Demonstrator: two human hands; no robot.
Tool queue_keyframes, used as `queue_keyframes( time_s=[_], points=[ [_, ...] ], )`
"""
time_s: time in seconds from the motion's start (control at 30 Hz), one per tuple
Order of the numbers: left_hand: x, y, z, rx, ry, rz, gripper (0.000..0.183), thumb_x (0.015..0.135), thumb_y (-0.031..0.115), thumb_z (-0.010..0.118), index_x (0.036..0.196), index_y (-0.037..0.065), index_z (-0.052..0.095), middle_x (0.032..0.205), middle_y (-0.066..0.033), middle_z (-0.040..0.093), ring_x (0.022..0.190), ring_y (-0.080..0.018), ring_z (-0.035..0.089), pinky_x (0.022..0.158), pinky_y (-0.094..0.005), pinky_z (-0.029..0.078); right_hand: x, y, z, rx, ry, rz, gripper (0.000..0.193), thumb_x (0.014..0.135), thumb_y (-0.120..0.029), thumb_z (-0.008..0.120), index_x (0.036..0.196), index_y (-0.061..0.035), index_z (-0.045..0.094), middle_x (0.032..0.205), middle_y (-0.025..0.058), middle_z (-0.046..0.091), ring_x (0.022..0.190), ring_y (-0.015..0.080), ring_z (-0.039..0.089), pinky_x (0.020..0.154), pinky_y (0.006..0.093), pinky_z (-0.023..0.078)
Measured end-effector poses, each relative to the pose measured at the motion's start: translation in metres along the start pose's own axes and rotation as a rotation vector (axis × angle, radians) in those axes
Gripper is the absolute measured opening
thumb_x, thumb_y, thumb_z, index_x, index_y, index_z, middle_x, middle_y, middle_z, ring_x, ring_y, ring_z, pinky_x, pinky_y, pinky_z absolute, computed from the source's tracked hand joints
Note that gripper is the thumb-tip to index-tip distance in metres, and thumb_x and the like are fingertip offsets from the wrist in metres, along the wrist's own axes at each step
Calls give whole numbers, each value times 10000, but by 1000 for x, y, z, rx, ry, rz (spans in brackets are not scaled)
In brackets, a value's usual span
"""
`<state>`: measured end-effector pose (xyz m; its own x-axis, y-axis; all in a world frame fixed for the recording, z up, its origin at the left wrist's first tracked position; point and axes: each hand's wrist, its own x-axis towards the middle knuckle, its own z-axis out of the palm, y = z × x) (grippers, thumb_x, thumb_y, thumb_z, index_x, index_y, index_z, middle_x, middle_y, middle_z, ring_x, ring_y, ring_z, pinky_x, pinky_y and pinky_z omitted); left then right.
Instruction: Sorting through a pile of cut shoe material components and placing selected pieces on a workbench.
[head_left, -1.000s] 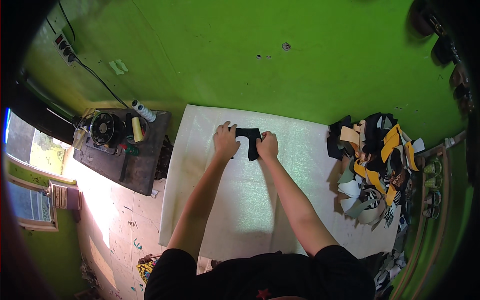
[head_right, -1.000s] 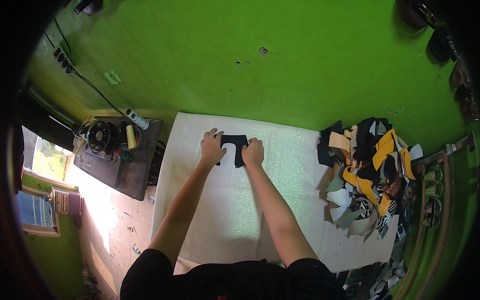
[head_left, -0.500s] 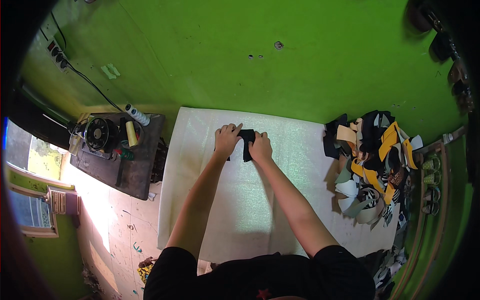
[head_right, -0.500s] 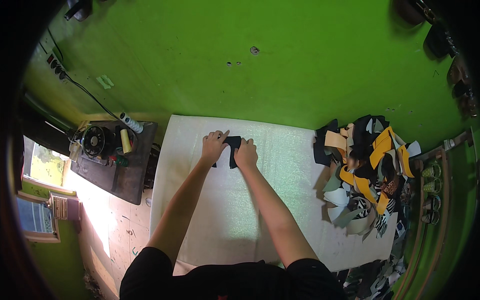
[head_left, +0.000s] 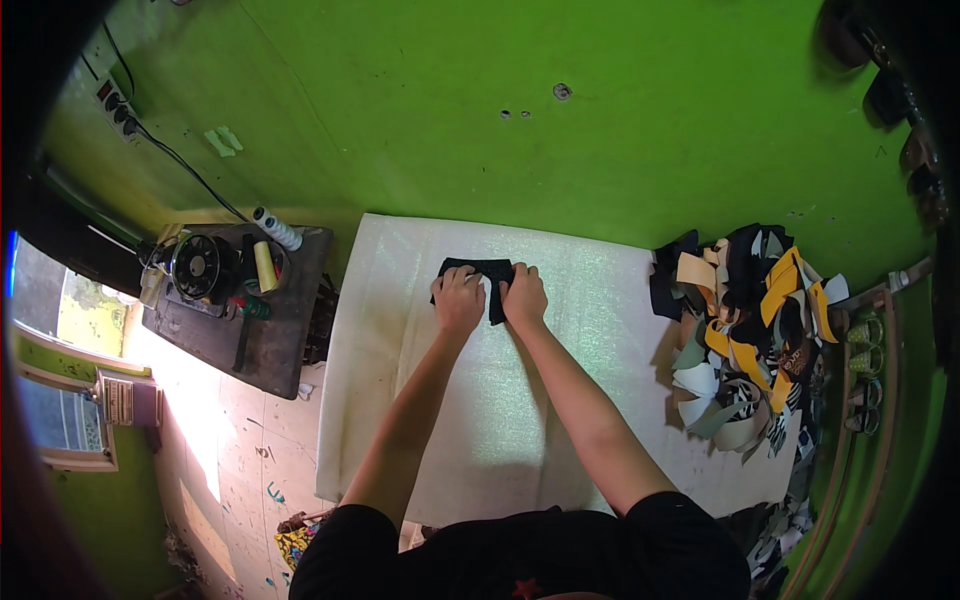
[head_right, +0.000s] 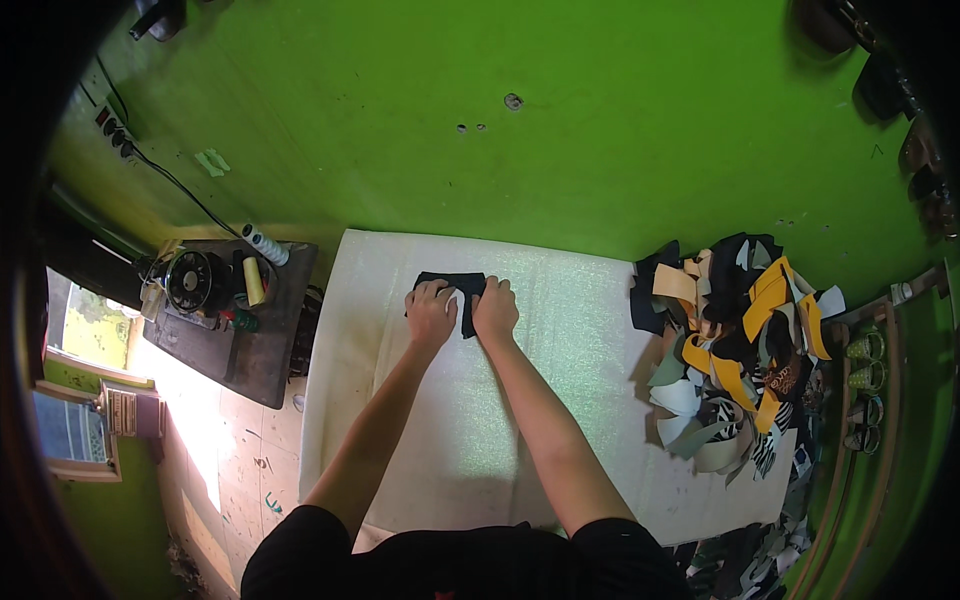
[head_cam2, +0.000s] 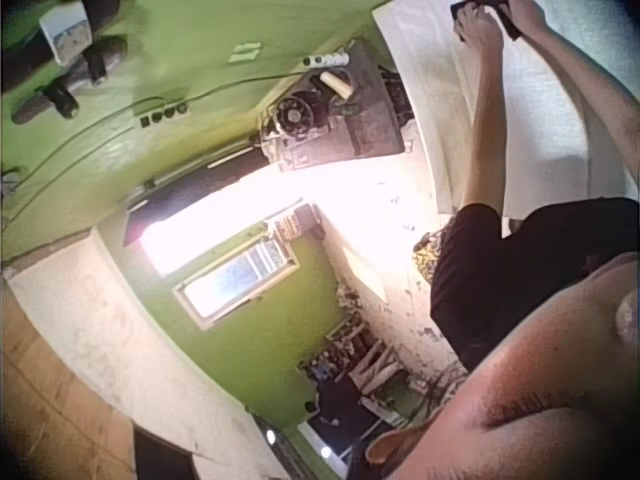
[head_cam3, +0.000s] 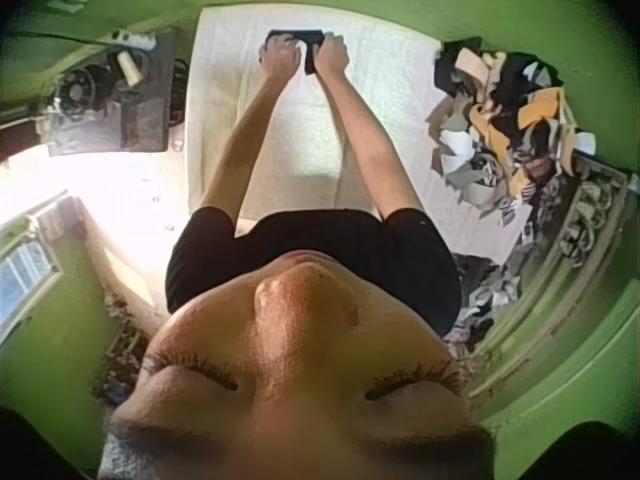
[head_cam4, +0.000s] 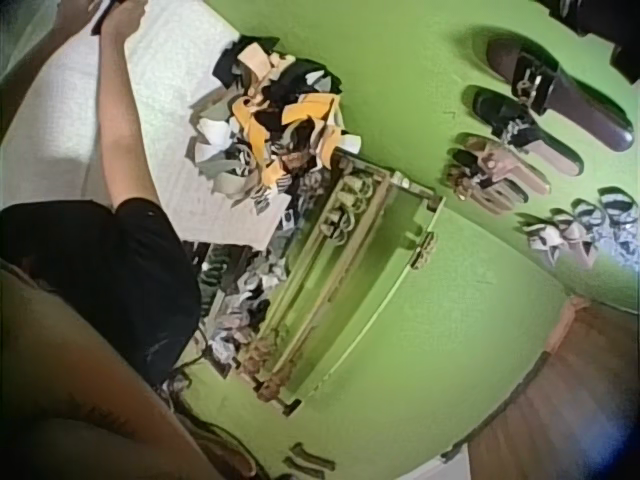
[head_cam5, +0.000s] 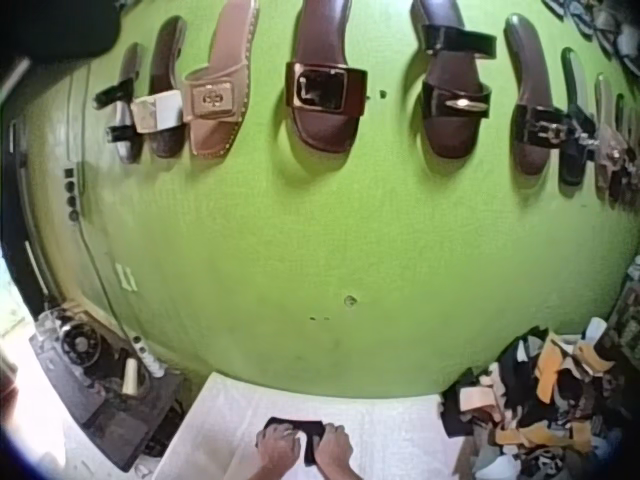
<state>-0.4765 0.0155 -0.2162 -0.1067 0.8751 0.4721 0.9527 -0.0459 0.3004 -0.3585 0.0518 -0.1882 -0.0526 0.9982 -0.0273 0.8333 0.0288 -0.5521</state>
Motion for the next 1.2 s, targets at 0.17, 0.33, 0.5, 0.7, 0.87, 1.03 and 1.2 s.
queue_keyframes(
  time_s=[0.17, 0.33, 0.5, 0.7, 0.87, 1.03, 1.2],
  points=[
    [-7, 7, -3, -15, -106, -26, 334, 730, 182, 587, 1049, 85, 598, 1140, -47, 514, 1093, -211, 435, 884, -424, 320, -2, 9, 3, 74, 38, -49, 327, 749, -144, 617, 1036, -26, 515, 986, 169, 519, 899, 330, 551, 732, 394, 479],
    [-14, -1, 1, 4, -202, -43, 439, 745, 195, 589, 1168, 96, 523, 1258, -61, 440, 1182, -232, 380, 953, -455, 279, -10, 10, 5, 125, 42, -124, 356, 752, -128, 592, 1075, -6, 504, 995, 176, 515, 925, 339, 532, 789, 388, 456],
    [-21, 7, -13, -59, -122, -239, 515, 739, 170, 600, 1230, 112, 454, 1332, -96, 356, 1253, -283, 291, 1002, -483, 226, -18, 15, 5, 181, 35, -144, 432, 752, -108, 581, 1138, 42, 455, 1037, 209, 478, 980, 346, 482, 823, 395, 444],
    [-37, -4, -17, -42, -199, -382, 544, 725, 149, 615, 1241, 122, 444, 1332, -225, 282, 1222, -426, 262, 996, -475, 250, -28, 11, 6, 302, 31, -137, 453, 732, -96, 595, 1132, 57, 449, 1056, 232, 493, 1005, 373, 482, 903, 392, 387],
    [-37, -14, -22, -57, -264, -337, 566, 728, 150, 612, 1263, 145, 427, 1345, -232, 254, 1223, -421, 266, 976, -473, 287, -35, 26, -8, 413, -16, -146, 474, 730, -126, 617, 1138, 48, 448, 1108, 230, 469, 1074, 355, 449, 925, 382, 370],
    [-48, 18, -38, 26, -246, -359, 582, 726, 177, 624, 1271, 154, 421, 1384, -227, 171, 1260, -427, 184, 986, -529, 221, -69, 61, -40, 379, -30, -220, 404, 722, -132, 620, 1081, 3, 494, 1082, 209, 477, 1025, 355, 466, 883, 392, 392],
    [-72, 79, -52, -14, -308, -346, 575, 720, 227, 629, 1258, 161, 437, 1409, -216, 89, 1291, -422, 71, 973, -593, 160, -114, 98, -83, 444, -31, -137, 274, 734, -123, 600, 981, -11, 560, 1000, 189, 520, 962, 322, 509, 846, 360, 411]
  ],
)
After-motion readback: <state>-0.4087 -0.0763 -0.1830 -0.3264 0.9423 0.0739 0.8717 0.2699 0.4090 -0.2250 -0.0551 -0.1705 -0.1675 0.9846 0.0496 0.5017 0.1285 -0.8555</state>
